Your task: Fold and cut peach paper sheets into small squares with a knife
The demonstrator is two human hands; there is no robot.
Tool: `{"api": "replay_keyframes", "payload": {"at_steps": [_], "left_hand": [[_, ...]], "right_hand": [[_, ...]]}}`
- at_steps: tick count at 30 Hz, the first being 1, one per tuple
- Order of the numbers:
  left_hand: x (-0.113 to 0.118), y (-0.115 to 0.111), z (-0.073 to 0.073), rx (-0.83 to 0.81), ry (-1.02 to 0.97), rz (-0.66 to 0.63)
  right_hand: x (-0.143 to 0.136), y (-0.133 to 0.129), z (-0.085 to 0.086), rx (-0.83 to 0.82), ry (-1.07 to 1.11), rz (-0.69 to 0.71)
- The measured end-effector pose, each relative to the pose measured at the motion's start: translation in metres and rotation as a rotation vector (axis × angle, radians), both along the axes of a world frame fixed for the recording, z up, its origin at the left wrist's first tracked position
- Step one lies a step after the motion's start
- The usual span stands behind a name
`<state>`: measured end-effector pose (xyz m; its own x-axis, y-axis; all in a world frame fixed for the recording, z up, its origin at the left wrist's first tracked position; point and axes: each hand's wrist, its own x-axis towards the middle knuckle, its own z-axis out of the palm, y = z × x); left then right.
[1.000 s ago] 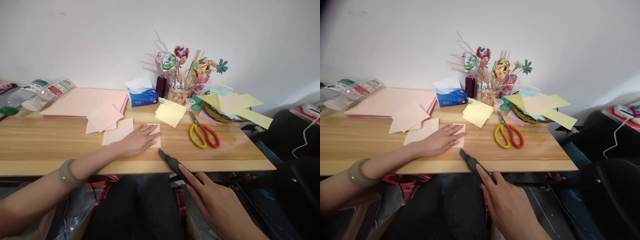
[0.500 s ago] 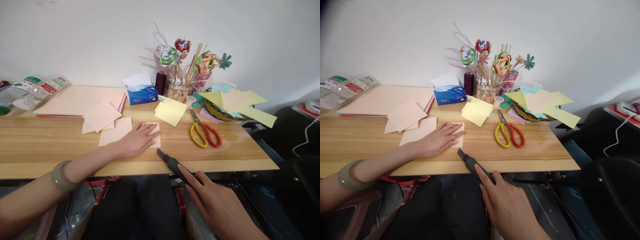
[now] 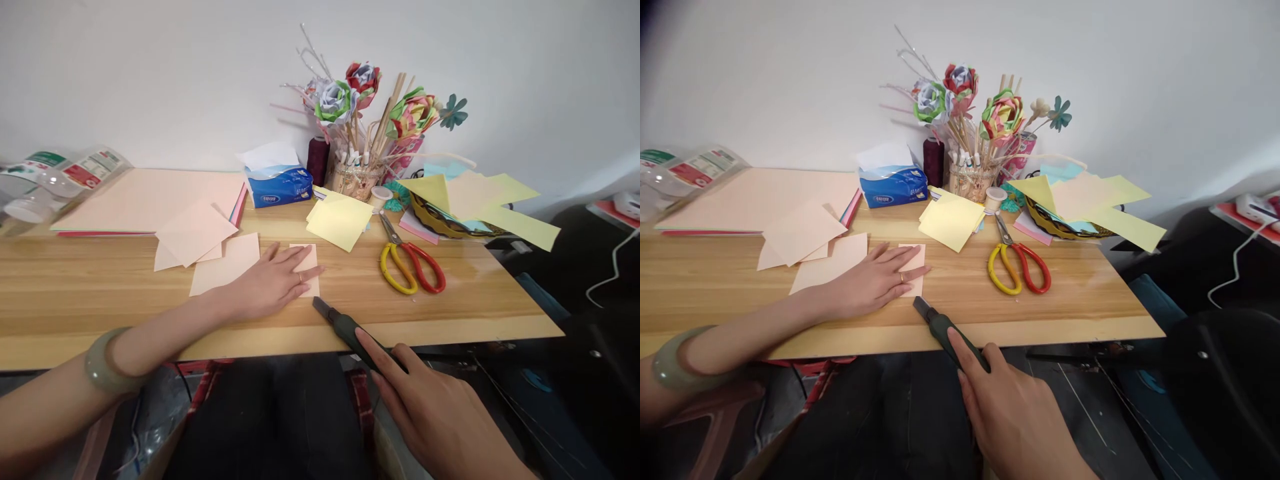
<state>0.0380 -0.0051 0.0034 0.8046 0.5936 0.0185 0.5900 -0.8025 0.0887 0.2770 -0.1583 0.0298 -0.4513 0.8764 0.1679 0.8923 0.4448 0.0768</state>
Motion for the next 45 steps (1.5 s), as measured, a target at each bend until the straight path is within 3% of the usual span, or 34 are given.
{"api": "replay_keyframes", "payload": {"at_steps": [10, 30, 45], "left_hand": [[0.000, 0.000, -0.001, -0.037, 0.009, 0.025], [0.001, 0.000, 0.001, -0.046, 0.039, 0.028], [0.004, 0.001, 0.002, -0.027, 0.067, 0.039]], "right_hand": [[-0.001, 0.002, 0.002, 0.052, -0.067, 0.018], [0.005, 0.002, 0.001, -0.119, -0.120, -0.006], [0.000, 0.013, -0.004, -0.034, -0.172, -0.004]]}}
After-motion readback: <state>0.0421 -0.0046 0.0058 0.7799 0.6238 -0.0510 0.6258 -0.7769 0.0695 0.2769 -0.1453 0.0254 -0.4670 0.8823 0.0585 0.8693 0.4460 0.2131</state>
